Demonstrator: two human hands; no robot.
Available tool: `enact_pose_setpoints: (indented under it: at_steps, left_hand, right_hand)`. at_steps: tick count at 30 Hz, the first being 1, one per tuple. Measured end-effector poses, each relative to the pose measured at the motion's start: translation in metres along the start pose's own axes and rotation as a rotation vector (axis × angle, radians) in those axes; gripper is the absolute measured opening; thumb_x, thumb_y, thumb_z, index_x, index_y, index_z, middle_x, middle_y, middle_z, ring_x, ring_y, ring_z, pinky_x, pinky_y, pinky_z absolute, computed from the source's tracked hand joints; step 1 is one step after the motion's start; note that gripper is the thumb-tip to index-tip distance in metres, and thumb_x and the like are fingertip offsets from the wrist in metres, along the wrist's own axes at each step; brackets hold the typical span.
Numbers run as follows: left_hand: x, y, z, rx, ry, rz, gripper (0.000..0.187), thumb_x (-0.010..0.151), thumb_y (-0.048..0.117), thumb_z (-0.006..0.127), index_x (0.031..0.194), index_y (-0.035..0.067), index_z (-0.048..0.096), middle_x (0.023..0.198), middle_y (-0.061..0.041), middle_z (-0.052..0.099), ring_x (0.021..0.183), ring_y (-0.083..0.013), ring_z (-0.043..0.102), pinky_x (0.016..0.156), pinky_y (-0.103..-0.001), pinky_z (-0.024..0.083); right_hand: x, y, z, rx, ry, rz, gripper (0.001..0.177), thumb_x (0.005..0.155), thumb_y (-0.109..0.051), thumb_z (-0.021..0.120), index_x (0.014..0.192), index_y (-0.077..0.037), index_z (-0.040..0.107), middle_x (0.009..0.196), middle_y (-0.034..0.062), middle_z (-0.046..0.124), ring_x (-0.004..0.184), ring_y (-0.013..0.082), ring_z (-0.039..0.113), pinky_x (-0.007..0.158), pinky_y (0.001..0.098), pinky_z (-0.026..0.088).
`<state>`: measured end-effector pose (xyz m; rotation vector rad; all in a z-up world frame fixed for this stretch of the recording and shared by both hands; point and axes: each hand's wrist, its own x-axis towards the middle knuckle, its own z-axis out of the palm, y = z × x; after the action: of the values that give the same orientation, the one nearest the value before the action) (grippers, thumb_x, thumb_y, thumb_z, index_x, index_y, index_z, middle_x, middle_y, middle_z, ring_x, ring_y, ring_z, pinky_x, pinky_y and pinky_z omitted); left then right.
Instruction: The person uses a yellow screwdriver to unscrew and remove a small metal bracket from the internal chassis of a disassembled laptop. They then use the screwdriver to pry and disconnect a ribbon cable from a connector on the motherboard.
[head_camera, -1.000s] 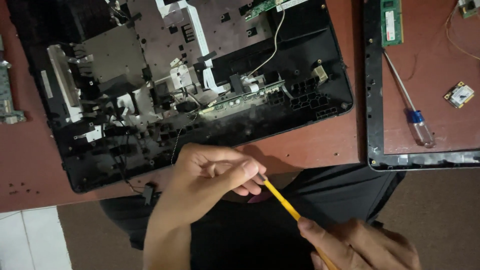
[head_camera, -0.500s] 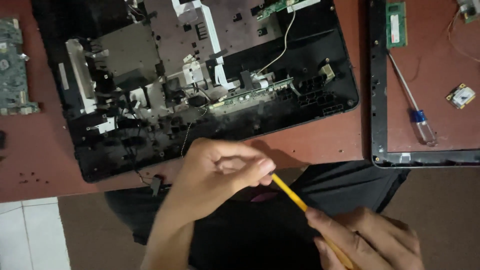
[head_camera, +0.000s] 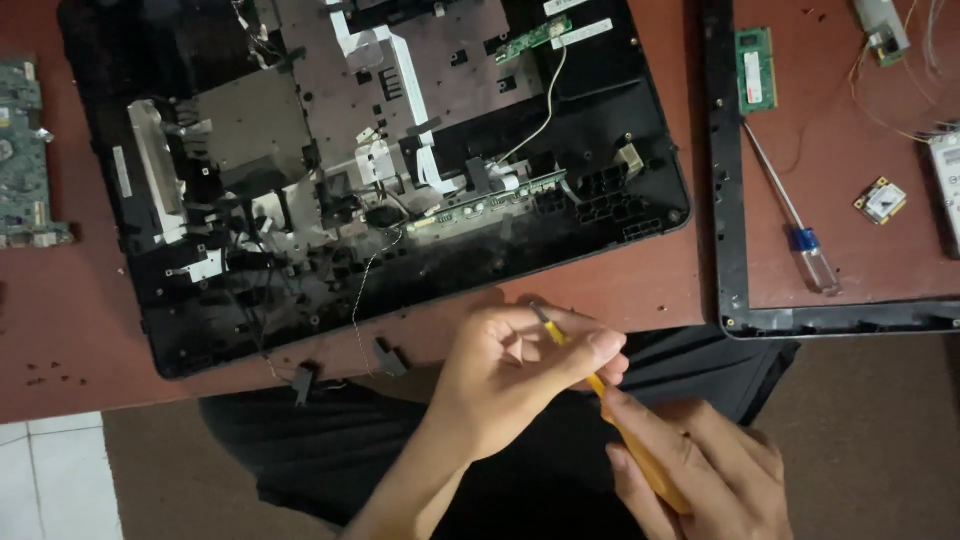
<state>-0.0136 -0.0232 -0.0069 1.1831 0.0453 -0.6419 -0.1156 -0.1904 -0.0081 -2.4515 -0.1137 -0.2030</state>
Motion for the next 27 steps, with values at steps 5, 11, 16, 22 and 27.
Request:
enact_pose_setpoints:
  at_steps: [5,11,16,22,27]
  left_hand:
    - [-0.002,0.0,-0.006,0.035,0.059,-0.041,0.033,0.084,0.015,0.077,0.11,-0.006,0.076,0.103,-0.022,0.08,0.099,-0.0327,0.081,0.086,-0.039,0.07]
    - [0.002,-0.026,-0.022,-0.233,0.338,-0.108,0.044,0.093,0.027,0.063,0.116,-0.008,0.075,0.101,-0.031,0.079,0.086,-0.0315,0.079,0.07,-0.031,0.065]
    - [0.002,-0.04,-0.028,-0.265,0.333,0.012,0.025,0.094,0.014,0.07,0.107,-0.006,0.077,0.099,-0.032,0.079,0.083,-0.0299,0.08,0.067,-0.03,0.067]
    - [-0.004,-0.014,-0.006,0.031,0.432,0.1,0.031,0.091,0.024,0.069,0.099,-0.004,0.078,0.09,-0.024,0.083,0.079,-0.034,0.085,0.063,-0.029,0.068]
    - [-0.001,-0.015,-0.003,-0.013,0.403,0.102,0.032,0.092,0.024,0.069,0.103,-0.004,0.078,0.093,-0.022,0.082,0.086,-0.0322,0.084,0.066,-0.03,0.068]
  right_hand:
    - [0.001,-0.003,0.0,0.025,0.027,-0.01,0.029,0.094,-0.017,0.062,0.12,-0.015,0.074,0.087,0.0003,0.069,0.063,0.0111,0.066,0.062,0.0279,0.05]
    - [0.001,-0.003,0.003,0.076,0.068,-0.015,0.029,0.093,-0.019,0.063,0.12,-0.014,0.073,0.082,0.0015,0.069,0.055,0.0091,0.061,0.057,0.0247,0.05]
    - [0.001,-0.004,0.003,0.081,0.078,0.001,0.028,0.094,-0.019,0.062,0.119,-0.013,0.073,0.078,0.0012,0.065,0.053,0.0097,0.055,0.056,0.0257,0.048]
    - [-0.003,-0.003,0.008,0.06,0.067,0.0,0.03,0.094,-0.021,0.063,0.121,-0.014,0.073,0.08,0.0008,0.065,0.055,0.0095,0.057,0.056,0.0245,0.048]
    - [-0.002,-0.005,0.008,0.062,0.086,0.022,0.029,0.093,-0.02,0.064,0.121,-0.013,0.072,0.084,0.002,0.069,0.059,0.0101,0.061,0.059,0.0257,0.05]
